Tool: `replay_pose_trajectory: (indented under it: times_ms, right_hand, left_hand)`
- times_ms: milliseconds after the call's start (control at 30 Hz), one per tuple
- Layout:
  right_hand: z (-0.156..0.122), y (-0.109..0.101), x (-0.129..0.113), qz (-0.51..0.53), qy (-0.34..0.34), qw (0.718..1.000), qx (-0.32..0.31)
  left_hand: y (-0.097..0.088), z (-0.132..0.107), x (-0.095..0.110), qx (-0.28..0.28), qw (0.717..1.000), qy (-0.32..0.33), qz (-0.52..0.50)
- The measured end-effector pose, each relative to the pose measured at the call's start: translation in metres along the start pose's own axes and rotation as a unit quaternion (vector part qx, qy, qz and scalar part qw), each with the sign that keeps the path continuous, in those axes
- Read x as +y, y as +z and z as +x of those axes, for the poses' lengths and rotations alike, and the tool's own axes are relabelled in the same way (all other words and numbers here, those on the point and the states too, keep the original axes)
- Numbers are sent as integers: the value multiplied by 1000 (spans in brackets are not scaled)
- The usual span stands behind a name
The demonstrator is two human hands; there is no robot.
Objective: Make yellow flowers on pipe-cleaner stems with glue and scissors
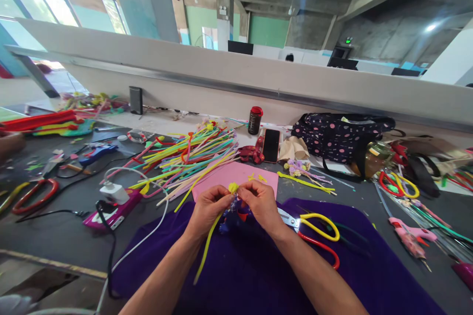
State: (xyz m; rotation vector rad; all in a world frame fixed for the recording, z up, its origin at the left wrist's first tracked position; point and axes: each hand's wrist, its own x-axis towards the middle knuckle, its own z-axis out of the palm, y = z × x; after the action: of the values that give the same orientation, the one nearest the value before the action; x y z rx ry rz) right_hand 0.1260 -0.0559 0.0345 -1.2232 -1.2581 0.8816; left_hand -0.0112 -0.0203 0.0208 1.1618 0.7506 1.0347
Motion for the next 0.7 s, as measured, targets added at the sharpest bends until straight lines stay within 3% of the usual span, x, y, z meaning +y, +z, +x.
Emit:
replay_pose_trajectory:
  times_ms: [267, 467, 700]
  right_hand:
    - [1, 3, 4, 22, 12, 1000, 4]
    - [0, 1, 4, 74, 32, 997, 7]
    - [-2, 9, 6, 83, 28, 996, -16]
  left_hand:
    - [-1, 0, -3, -1, 1000, 7, 14]
    - [-8, 4, -10, -30, 995, -58, -73]
    - [-11, 6, -12, -50, 986, -83, -138]
